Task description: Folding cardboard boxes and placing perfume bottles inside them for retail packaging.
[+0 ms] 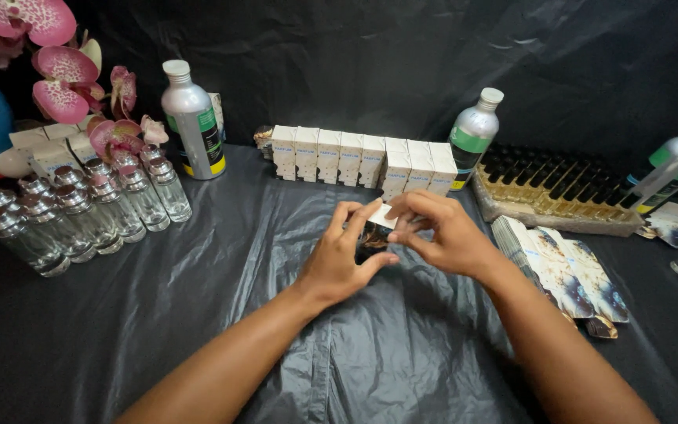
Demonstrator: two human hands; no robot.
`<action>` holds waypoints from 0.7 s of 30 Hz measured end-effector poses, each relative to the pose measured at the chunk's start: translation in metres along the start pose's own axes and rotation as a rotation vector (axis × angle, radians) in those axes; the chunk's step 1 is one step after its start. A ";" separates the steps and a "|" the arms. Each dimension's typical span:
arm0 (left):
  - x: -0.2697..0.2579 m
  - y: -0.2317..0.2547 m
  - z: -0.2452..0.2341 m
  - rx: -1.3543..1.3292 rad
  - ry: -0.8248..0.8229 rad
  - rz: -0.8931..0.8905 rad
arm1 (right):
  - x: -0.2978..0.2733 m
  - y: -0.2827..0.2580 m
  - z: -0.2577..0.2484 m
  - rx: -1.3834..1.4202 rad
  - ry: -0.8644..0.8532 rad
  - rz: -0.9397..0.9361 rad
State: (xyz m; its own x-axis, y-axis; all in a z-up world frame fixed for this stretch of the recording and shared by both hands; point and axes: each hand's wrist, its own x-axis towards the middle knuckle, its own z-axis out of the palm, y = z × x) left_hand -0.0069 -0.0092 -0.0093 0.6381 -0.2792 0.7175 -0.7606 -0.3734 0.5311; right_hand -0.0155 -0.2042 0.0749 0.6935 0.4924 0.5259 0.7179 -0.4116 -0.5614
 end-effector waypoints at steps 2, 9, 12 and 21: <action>-0.001 0.001 0.001 0.035 -0.001 0.008 | -0.001 0.001 -0.002 -0.049 0.004 0.000; -0.001 -0.005 0.004 0.052 0.017 -0.031 | -0.001 0.008 0.003 -0.104 0.054 -0.040; 0.003 0.001 -0.002 -0.084 0.032 -0.047 | -0.003 0.017 -0.001 -0.175 0.082 -0.067; 0.048 -0.022 -0.008 -0.080 0.165 -0.197 | 0.003 0.066 -0.033 -0.592 0.331 0.030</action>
State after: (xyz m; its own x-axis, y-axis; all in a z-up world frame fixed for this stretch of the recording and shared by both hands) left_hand 0.0394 -0.0079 0.0173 0.7518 -0.0579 0.6569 -0.6348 -0.3335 0.6971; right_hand 0.0356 -0.2553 0.0609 0.6281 0.2518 0.7363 0.5443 -0.8184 -0.1844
